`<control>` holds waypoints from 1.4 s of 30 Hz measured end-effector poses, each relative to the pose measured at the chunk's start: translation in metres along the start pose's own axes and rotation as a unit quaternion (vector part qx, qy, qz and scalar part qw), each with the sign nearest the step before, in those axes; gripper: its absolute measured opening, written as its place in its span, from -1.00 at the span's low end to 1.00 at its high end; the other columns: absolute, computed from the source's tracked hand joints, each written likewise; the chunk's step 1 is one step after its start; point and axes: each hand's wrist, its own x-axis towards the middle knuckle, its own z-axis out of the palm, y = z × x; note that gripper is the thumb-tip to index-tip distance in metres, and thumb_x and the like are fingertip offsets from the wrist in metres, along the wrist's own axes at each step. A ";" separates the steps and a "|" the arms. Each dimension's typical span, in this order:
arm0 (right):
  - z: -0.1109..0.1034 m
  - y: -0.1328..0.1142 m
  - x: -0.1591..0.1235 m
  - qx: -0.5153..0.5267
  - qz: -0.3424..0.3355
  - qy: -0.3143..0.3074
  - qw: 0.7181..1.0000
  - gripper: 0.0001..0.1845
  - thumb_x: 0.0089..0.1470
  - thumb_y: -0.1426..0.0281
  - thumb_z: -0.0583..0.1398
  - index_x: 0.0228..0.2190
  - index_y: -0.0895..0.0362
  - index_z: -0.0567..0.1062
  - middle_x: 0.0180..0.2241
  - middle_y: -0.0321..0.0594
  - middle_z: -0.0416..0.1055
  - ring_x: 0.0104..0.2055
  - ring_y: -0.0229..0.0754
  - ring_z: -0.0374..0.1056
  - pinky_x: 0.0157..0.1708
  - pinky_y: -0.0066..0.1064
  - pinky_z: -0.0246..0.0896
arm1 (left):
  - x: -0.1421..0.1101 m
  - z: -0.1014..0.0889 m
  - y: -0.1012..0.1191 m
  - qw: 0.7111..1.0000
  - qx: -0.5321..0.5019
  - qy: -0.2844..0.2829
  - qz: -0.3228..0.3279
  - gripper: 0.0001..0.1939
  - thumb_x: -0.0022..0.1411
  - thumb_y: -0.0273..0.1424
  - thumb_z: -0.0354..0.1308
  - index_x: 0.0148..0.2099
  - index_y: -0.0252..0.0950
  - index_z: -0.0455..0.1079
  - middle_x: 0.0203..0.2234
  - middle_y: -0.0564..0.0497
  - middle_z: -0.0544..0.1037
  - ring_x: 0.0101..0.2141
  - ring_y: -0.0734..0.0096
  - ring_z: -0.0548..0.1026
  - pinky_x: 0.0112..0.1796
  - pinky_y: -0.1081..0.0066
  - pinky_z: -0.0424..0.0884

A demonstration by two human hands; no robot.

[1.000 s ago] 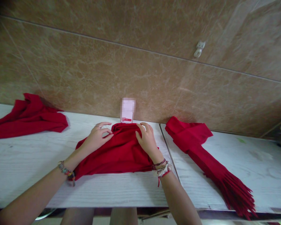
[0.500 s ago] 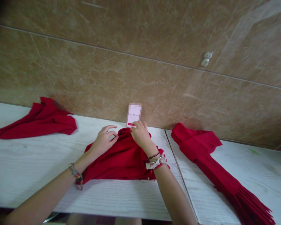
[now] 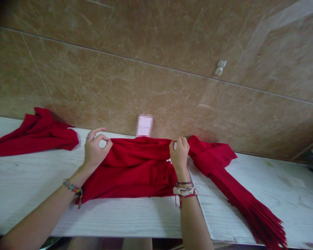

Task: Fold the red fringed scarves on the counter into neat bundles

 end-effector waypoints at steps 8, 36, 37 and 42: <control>-0.001 0.034 -0.003 -0.023 0.022 -0.004 0.999 -0.84 -0.10 0.48 0.01 -0.64 0.07 0.22 -0.53 -0.23 0.21 -0.46 -0.16 0.17 -0.42 -0.31 0.16 | 0.013 -0.003 -0.033 0.996 -0.026 -0.060 -0.055 -0.83 0.02 -0.38 -0.02 -0.59 -0.23 0.19 -0.28 0.00 0.41 -0.22 0.31 0.38 -0.12 0.29 0.27; 0.011 -0.028 -0.017 0.127 -0.097 -0.418 0.894 -0.75 0.07 0.40 0.05 -0.54 0.18 0.46 -0.51 -0.21 0.41 -0.45 -0.26 0.29 -0.38 -0.46 0.15 | -0.005 0.015 -0.026 0.932 0.187 -0.304 -0.072 -0.51 0.09 -0.24 -0.02 0.03 -0.40 0.26 -0.13 -0.22 0.40 -0.15 0.14 0.38 -0.18 0.30 0.28; 0.013 -0.028 -0.018 0.116 -0.088 -0.392 0.908 -0.79 0.05 0.42 0.07 -0.51 0.18 0.47 -0.48 -0.19 0.42 -0.41 -0.25 0.30 -0.35 -0.45 0.16 | -0.007 0.017 -0.028 0.927 0.187 -0.316 -0.077 -0.48 0.08 -0.25 -0.01 0.06 -0.41 0.22 -0.06 -0.25 0.34 -0.09 0.10 0.33 -0.15 0.26 0.26; 0.025 -0.022 -0.016 0.062 -0.078 -0.369 0.924 -0.85 -0.01 0.50 0.10 -0.39 0.22 0.48 -0.35 -0.11 0.41 -0.27 -0.22 0.30 -0.22 -0.43 0.16 | -0.007 0.022 -0.038 0.879 -0.007 -0.471 -0.066 -0.64 0.02 -0.37 -0.01 -0.11 -0.31 0.36 -0.15 -0.06 0.46 -0.14 0.29 0.39 -0.10 0.39 0.25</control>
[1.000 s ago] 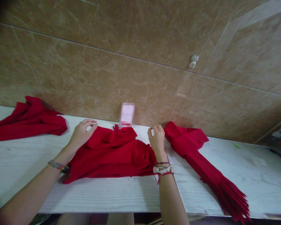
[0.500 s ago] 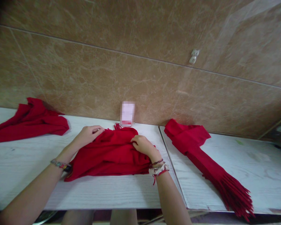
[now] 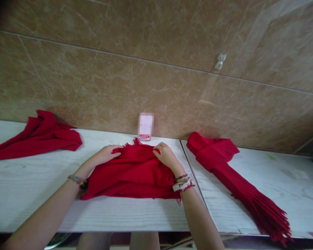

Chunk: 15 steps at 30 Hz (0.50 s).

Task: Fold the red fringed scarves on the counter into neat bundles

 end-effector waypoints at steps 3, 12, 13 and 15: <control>-0.003 0.001 0.014 -0.047 -0.002 -0.062 0.997 -0.80 0.01 0.46 0.09 -0.31 0.21 0.47 -0.27 -0.09 0.41 -0.21 -0.19 0.30 -0.18 -0.41 0.16 | -0.001 -0.006 0.003 0.994 -0.093 -0.038 0.052 -0.74 0.03 -0.25 -0.04 -0.43 -0.28 0.39 -0.37 -0.03 0.53 -0.31 0.31 0.44 -0.20 0.40 0.30; 0.021 -0.028 0.052 -0.207 -0.015 -0.181 0.961 -0.70 -0.02 0.44 0.12 -0.17 0.17 0.41 -0.07 0.03 0.27 -0.03 0.00 0.19 -0.16 -0.21 0.16 | -0.003 -0.002 0.004 0.985 -0.168 -0.010 -0.041 -0.81 0.10 -0.36 -0.10 -0.23 -0.28 0.23 -0.54 0.08 0.43 -0.63 0.46 0.40 -0.48 0.43 0.33; 0.026 -0.028 0.052 -0.213 -0.013 -0.179 0.960 -0.73 -0.03 0.48 0.12 -0.22 0.17 0.44 -0.09 0.02 0.29 -0.04 0.00 0.19 -0.16 -0.20 0.15 | -0.002 0.002 0.002 0.993 -0.110 0.023 -0.047 -0.78 0.05 -0.41 -0.03 -0.20 -0.29 0.25 -0.49 0.04 0.43 -0.56 0.43 0.42 -0.43 0.42 0.33; 0.032 -0.027 0.051 -0.212 -0.006 -0.168 0.963 -0.79 -0.02 0.52 0.10 -0.30 0.19 0.47 -0.13 0.01 0.32 -0.07 -0.02 0.22 -0.16 -0.22 0.15 | 0.001 0.009 -0.002 0.997 -0.013 0.063 -0.038 -0.71 -0.06 -0.50 0.06 -0.20 -0.33 0.32 -0.41 -0.05 0.45 -0.38 0.33 0.44 -0.31 0.41 0.32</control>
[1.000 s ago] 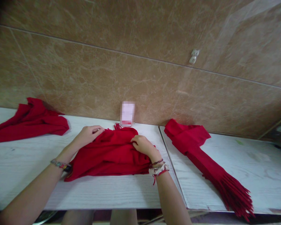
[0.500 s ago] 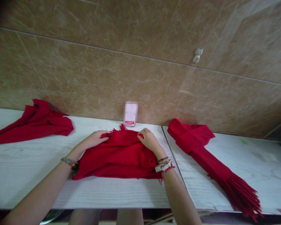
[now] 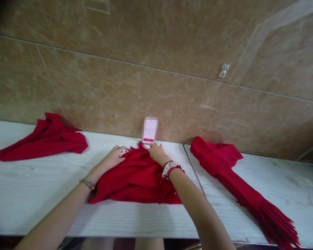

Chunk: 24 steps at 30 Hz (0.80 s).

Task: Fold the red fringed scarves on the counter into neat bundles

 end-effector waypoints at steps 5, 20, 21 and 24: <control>-0.001 0.016 -0.003 0.031 0.047 0.056 0.997 -0.78 0.04 0.52 0.02 -0.30 0.22 0.44 -0.21 -0.04 0.37 -0.17 -0.16 0.28 -0.19 -0.36 0.16 | 0.003 0.007 -0.004 0.996 0.074 -0.029 0.027 -0.90 -0.09 -0.56 0.06 -0.54 -0.30 0.37 -0.51 -0.05 0.46 -0.34 0.27 0.42 -0.28 0.41 0.29; -0.013 0.076 -0.045 0.573 0.245 0.309 0.718 -0.73 -0.18 0.14 0.09 -0.57 0.10 0.32 -0.52 -0.25 0.37 -0.42 -0.25 0.31 -0.43 -0.42 0.24 | -0.009 -0.058 -0.019 0.945 -0.304 0.081 -0.085 -0.69 -0.13 -0.26 0.10 -0.29 -0.27 0.28 -0.55 0.11 0.42 -0.44 0.38 0.42 -0.42 0.45 0.32; -0.006 0.076 -0.049 0.555 0.266 0.283 0.735 -0.74 -0.18 0.16 0.09 -0.58 0.11 0.32 -0.53 -0.24 0.37 -0.44 -0.25 0.31 -0.46 -0.43 0.24 | -0.012 -0.057 -0.018 0.953 -0.290 -0.034 -0.080 -0.66 -0.17 -0.26 0.14 -0.28 -0.27 0.31 -0.56 0.12 0.44 -0.46 0.37 0.43 -0.44 0.44 0.33; 0.015 0.080 -0.057 0.518 0.299 0.246 0.763 -0.79 -0.19 0.23 0.10 -0.61 0.12 0.32 -0.61 -0.28 0.33 -0.50 -0.24 0.29 -0.52 -0.42 0.23 | -0.019 -0.054 -0.013 0.932 -0.259 -0.245 -0.070 -0.58 -0.28 -0.34 0.19 -0.25 -0.23 0.36 -0.54 0.12 0.50 -0.45 0.34 0.46 -0.44 0.44 0.35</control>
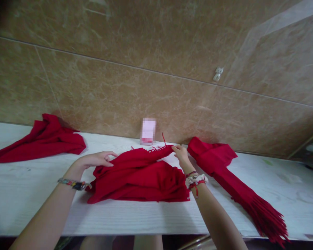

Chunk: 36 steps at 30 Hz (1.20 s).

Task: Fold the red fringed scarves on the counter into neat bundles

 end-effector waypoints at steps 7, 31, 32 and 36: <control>0.009 0.001 -0.001 -0.133 -0.061 0.054 0.988 -0.82 -0.24 0.43 0.15 -0.44 0.14 0.39 -0.35 -0.12 0.34 -0.21 -0.08 0.26 -0.16 -0.21 0.15 | 0.005 0.001 0.002 0.999 0.035 0.027 0.019 -0.65 -0.30 -0.36 0.20 -0.32 -0.24 0.46 -0.26 0.02 0.53 -0.14 0.24 0.40 -0.14 0.41 0.27; 0.026 -0.082 -0.006 -0.247 -0.255 -0.279 0.892 -0.63 0.01 0.36 0.08 -0.10 0.17 0.32 -0.15 -0.11 0.37 -0.14 -0.19 0.29 -0.14 -0.32 0.17 | 0.016 0.031 0.018 0.959 0.125 0.023 0.253 -0.55 0.06 -0.44 -0.04 0.05 -0.29 0.24 -0.11 -0.05 0.44 -0.10 0.36 0.38 -0.04 0.33 0.22; 0.020 -0.078 -0.017 -0.249 -0.262 -0.318 0.877 -0.54 -0.01 0.31 0.11 -0.04 0.14 0.27 -0.06 -0.09 0.31 -0.05 -0.16 0.24 -0.07 -0.28 0.12 | 0.013 0.035 0.021 0.959 0.131 -0.002 0.252 -0.56 0.09 -0.40 -0.04 0.06 -0.28 0.23 -0.10 -0.05 0.44 -0.10 0.36 0.38 -0.03 0.33 0.21; -0.002 -0.043 -0.067 -0.360 -0.169 -0.337 0.853 -0.10 -0.16 0.07 0.17 0.15 0.06 -0.05 0.19 -0.02 -0.13 0.21 0.12 -0.26 0.03 0.08 -0.13 | -0.003 0.057 0.026 0.950 0.218 -0.056 0.217 -0.30 0.03 -0.18 0.09 0.20 -0.23 0.00 0.15 -0.11 0.10 0.11 0.20 0.09 0.06 0.26 0.05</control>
